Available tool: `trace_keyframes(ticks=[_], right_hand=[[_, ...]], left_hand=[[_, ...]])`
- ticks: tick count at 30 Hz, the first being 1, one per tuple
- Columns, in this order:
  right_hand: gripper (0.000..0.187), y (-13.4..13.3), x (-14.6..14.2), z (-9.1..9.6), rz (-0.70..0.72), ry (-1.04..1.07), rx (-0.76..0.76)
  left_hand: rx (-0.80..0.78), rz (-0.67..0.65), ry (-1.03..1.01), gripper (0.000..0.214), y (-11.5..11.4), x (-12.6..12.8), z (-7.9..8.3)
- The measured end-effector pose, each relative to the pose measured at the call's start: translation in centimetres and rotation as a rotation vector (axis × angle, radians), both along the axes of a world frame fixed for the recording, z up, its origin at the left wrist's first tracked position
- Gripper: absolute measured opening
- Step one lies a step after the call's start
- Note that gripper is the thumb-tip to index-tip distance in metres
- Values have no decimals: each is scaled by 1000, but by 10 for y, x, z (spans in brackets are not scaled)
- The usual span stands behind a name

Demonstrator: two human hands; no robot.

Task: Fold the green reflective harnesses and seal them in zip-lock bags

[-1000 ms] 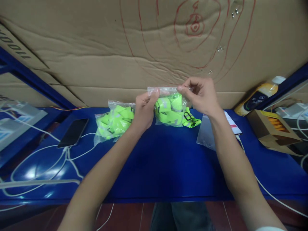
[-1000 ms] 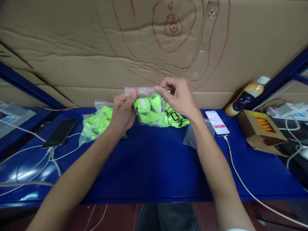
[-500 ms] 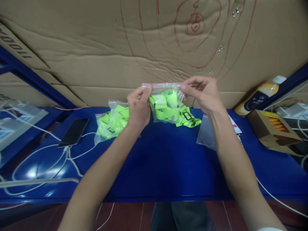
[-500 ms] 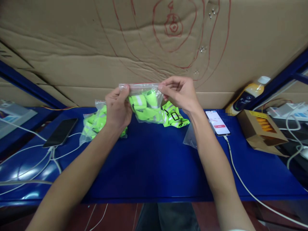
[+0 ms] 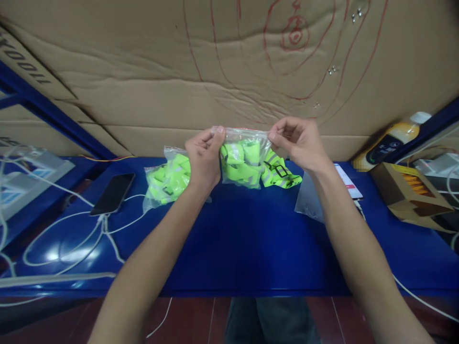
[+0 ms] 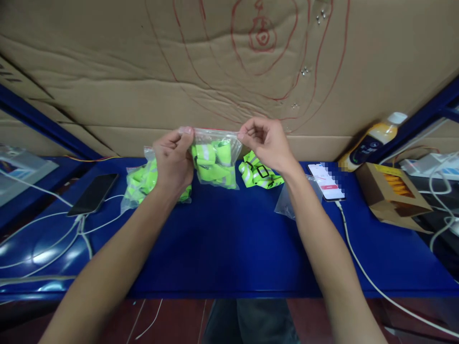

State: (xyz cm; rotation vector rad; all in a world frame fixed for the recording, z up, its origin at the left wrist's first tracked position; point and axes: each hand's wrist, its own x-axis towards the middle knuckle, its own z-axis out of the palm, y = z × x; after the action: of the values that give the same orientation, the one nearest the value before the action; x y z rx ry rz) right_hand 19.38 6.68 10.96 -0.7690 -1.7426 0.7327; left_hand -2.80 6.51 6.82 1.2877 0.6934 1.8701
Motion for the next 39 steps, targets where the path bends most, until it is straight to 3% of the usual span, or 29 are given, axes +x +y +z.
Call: trace_keyframes(ticks=[6, 9, 12, 17, 20, 26, 32, 39], right_hand=[[29, -14, -18, -50, -237, 10, 48], [32, -29, -20, -75, -232, 183, -90], [34, -44, -17, -88, -211, 269, -152], [34, -66, -12, -89, -323, 346, -86], [37, -72, -12, -89, -365, 416, -44], [29, -70, -11, -94, -248, 386, 26], [32, -69, -11, -97, -275, 416, -6], [20, -69, -12, -97, -169, 391, 16]], left_hand=[[-184, -119, 9, 42, -22, -2, -32], [-202, -110, 11, 42, -31, 2, -47], [-181, -79, 33, 39, -36, 5, -53], [-119, -221, 162, 34, -49, 5, -49], [-86, -208, 229, 33, -57, 6, -50], [-94, -75, 179, 21, -59, 12, -61], [-73, -116, 190, 21, -60, 13, -62], [-72, -136, 203, 27, -61, 14, -60]])
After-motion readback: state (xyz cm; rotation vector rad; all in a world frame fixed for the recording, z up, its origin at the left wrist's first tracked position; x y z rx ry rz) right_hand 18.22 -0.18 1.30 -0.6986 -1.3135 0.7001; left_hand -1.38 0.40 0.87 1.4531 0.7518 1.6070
